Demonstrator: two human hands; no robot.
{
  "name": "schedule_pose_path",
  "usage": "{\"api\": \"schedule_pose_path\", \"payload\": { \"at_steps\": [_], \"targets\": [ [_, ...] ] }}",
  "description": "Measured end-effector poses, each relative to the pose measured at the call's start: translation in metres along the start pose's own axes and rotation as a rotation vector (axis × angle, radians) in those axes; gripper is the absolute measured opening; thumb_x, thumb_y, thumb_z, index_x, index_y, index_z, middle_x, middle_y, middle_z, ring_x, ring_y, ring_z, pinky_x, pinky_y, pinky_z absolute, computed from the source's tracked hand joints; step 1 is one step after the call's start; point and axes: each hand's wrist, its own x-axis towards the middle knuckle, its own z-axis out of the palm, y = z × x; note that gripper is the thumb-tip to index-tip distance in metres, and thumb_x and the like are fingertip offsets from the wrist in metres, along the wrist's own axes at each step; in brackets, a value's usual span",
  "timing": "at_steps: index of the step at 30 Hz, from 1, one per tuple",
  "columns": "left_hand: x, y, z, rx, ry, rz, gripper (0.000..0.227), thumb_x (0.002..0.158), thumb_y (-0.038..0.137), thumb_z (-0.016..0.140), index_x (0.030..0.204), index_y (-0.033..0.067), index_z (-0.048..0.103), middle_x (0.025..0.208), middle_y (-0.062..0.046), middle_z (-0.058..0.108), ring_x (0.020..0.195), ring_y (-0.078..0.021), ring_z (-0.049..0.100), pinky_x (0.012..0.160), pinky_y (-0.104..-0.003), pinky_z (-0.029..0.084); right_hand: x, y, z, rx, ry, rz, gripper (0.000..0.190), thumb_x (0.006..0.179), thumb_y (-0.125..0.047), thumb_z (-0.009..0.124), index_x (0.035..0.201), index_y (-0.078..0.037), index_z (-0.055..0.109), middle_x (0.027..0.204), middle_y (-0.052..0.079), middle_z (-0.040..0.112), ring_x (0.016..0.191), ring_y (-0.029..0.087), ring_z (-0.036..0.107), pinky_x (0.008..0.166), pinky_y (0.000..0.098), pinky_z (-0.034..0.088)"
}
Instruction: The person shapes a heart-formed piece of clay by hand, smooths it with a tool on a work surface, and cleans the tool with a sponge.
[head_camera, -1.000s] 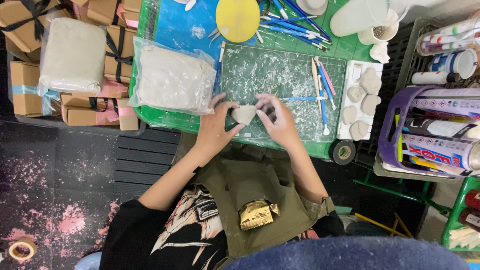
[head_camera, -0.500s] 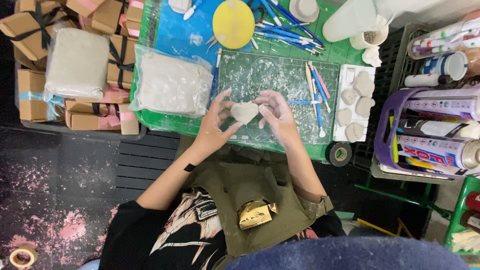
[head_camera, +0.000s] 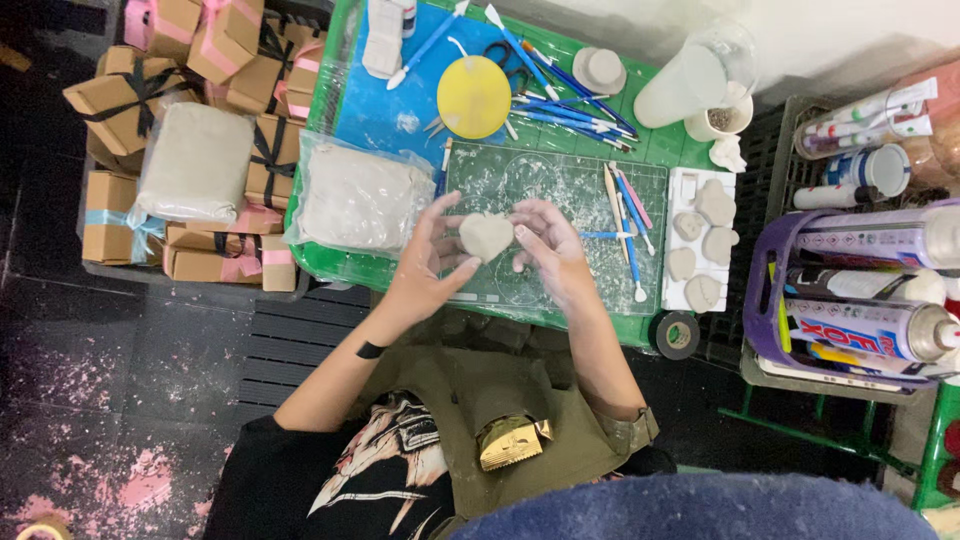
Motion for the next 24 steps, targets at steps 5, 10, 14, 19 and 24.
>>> {"api": "schedule_pose_path", "payload": {
  "at_steps": [5,10,14,19,24],
  "targets": [
    [0.016,0.015,-0.039,-0.035,0.025,0.075,0.088,0.090,-0.009,0.071,0.161,0.0128,0.023,0.140,-0.012,0.047,0.127,-0.0232,0.062,0.104,-0.037,0.056,0.023,-0.006,0.028,-0.097,-0.105,-0.088,0.031,0.104,-0.009,0.059,0.134,-0.006,0.053,0.125,0.013,0.068,0.109,0.018,0.068,0.072,0.0287,0.060],
    [0.035,0.040,-0.104,0.030,0.099,0.127,0.085,0.090,-0.012,0.066,0.162,0.0120,0.028,0.136,-0.011,0.051,0.124,-0.0209,0.060,0.102,-0.034,0.055,0.039,-0.009,0.033,-0.170,-0.101,-0.169,0.028,0.106,-0.015,0.058,0.132,-0.008,0.053,0.125,0.011,0.070,0.112,0.019,0.069,0.079,0.0308,0.060],
    [0.060,0.038,-0.142,-0.035,0.198,0.106,0.063,0.100,0.000,0.056,0.158,0.0112,0.034,0.135,-0.008,0.056,0.121,-0.0183,0.062,0.097,-0.032,0.056,0.037,0.004,0.011,-0.282,-0.033,-0.120,0.025,0.106,-0.018,0.057,0.129,-0.007,0.058,0.118,0.010,0.071,0.103,0.019,0.071,0.076,0.0295,0.057],
    [0.095,0.024,-0.173,-0.032,0.250,0.119,0.041,0.111,0.011,0.051,0.151,0.0130,0.039,0.136,-0.007,0.059,0.122,-0.0168,0.064,0.101,-0.033,0.057,0.043,0.028,-0.022,-0.249,-0.017,-0.096,0.021,0.106,-0.016,0.058,0.125,-0.007,0.059,0.116,0.010,0.072,0.100,0.017,0.070,0.074,0.0287,0.056],
    [0.116,0.021,-0.174,-0.053,0.277,0.051,0.033,0.113,0.016,0.048,0.145,0.0152,0.042,0.132,-0.006,0.060,0.116,-0.0191,0.067,0.096,-0.039,0.060,0.039,0.023,-0.019,-0.323,-0.012,-0.039,0.026,0.105,-0.012,0.058,0.129,-0.003,0.057,0.122,0.015,0.070,0.104,0.022,0.069,0.078,0.0327,0.055]
  ]
}}
